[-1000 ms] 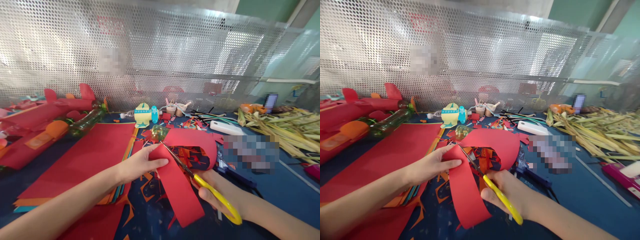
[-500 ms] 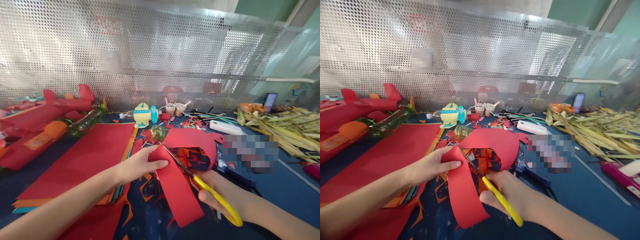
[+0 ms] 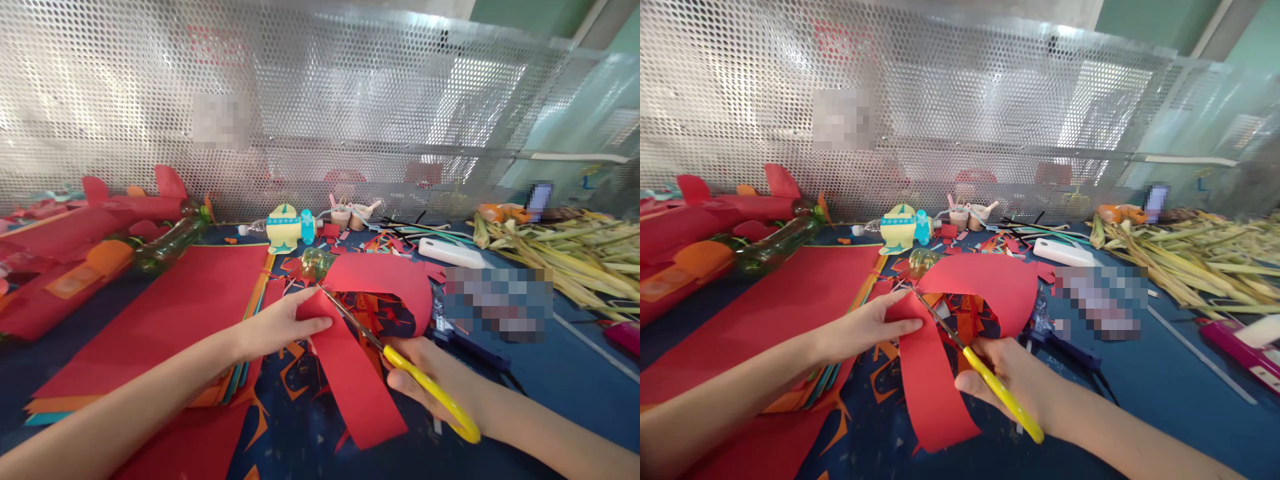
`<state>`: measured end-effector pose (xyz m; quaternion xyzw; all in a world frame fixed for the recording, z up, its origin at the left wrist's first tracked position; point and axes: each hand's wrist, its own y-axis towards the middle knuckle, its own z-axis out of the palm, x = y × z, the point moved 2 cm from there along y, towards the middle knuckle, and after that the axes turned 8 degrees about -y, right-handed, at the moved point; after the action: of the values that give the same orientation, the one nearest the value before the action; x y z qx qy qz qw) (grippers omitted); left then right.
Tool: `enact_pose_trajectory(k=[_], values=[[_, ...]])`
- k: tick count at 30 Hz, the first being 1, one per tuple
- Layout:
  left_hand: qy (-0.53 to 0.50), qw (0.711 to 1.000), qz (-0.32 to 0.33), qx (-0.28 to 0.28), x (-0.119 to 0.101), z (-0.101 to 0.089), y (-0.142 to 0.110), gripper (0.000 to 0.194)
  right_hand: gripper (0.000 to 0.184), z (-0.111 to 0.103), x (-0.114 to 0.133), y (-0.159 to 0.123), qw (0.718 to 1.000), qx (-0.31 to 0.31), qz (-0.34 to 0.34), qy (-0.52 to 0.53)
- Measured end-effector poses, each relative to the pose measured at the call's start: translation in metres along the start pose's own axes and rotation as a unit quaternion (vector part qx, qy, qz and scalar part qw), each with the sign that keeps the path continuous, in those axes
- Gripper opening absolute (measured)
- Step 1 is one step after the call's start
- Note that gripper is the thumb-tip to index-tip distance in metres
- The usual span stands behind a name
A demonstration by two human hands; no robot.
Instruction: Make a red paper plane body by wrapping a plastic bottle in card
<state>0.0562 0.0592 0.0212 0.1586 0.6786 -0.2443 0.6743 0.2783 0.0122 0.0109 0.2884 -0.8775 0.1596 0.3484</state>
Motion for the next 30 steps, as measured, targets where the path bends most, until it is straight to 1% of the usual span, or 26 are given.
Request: enact_pose_trajectory(k=[6, 9, 12, 14, 16, 17, 19, 21, 23, 24, 26, 28, 30], values=[[-0.034, 0.998, -0.015, 0.040, 0.007, 0.004, -0.001, 0.053, 0.067, -0.001, 0.002, 0.000, 1.000, -0.006, -0.003, -0.011], [-0.018, 0.999, -0.025, 0.025, 0.010, 0.001, 0.001, 0.059, 0.068, -0.005, 0.004, -0.003, 0.998, 0.001, -0.006, -0.056], [0.072, 0.997, 0.001, -0.008, 0.006, -0.011, 0.006, 0.050, 0.071, -0.008, 0.006, -0.009, 0.990, 0.009, 0.010, -0.143], [0.174, 0.984, 0.021, -0.018, 0.001, -0.023, 0.009, 0.039, 0.074, -0.007, 0.008, -0.012, 0.972, 0.008, 0.026, -0.233], [0.220, 0.975, 0.026, -0.030, -0.003, -0.036, 0.012, 0.031, 0.076, -0.004, 0.010, -0.016, 0.949, -0.002, 0.032, -0.312], [0.235, 0.971, 0.027, -0.040, -0.005, -0.043, 0.013, 0.028, 0.075, -0.002, 0.011, -0.017, 0.941, -0.011, 0.028, -0.336], [0.258, 0.963, 0.032, -0.066, -0.006, -0.055, 0.015, 0.024, 0.067, 0.002, 0.014, -0.019, 0.938, -0.024, 0.005, -0.345], [0.277, 0.956, 0.033, -0.096, -0.004, -0.066, 0.016, 0.025, 0.051, 0.006, 0.017, -0.020, 0.944, -0.028, -0.020, -0.329], [0.292, 0.949, 0.028, -0.120, -0.001, -0.074, 0.018, 0.027, 0.037, 0.008, 0.018, -0.020, 0.945, -0.033, -0.024, -0.324], [0.297, 0.946, 0.023, -0.126, 0.000, -0.077, 0.018, 0.028, 0.033, 0.008, 0.016, -0.019, 0.943, -0.039, -0.014, -0.331], [0.303, 0.944, 0.009, -0.127, 0.002, -0.080, 0.018, 0.028, 0.028, 0.006, 0.012, -0.018, 0.929, -0.060, 0.028, -0.364], [0.302, 0.946, -0.012, -0.114, 0.001, -0.080, 0.016, 0.026, 0.022, 0.002, 0.006, -0.016, 0.908, -0.076, 0.071, -0.406], [0.296, 0.950, -0.034, -0.092, -0.002, -0.079, 0.013, 0.025, 0.016, -0.002, -0.001, -0.013, 0.884, -0.079, 0.114, -0.446]])
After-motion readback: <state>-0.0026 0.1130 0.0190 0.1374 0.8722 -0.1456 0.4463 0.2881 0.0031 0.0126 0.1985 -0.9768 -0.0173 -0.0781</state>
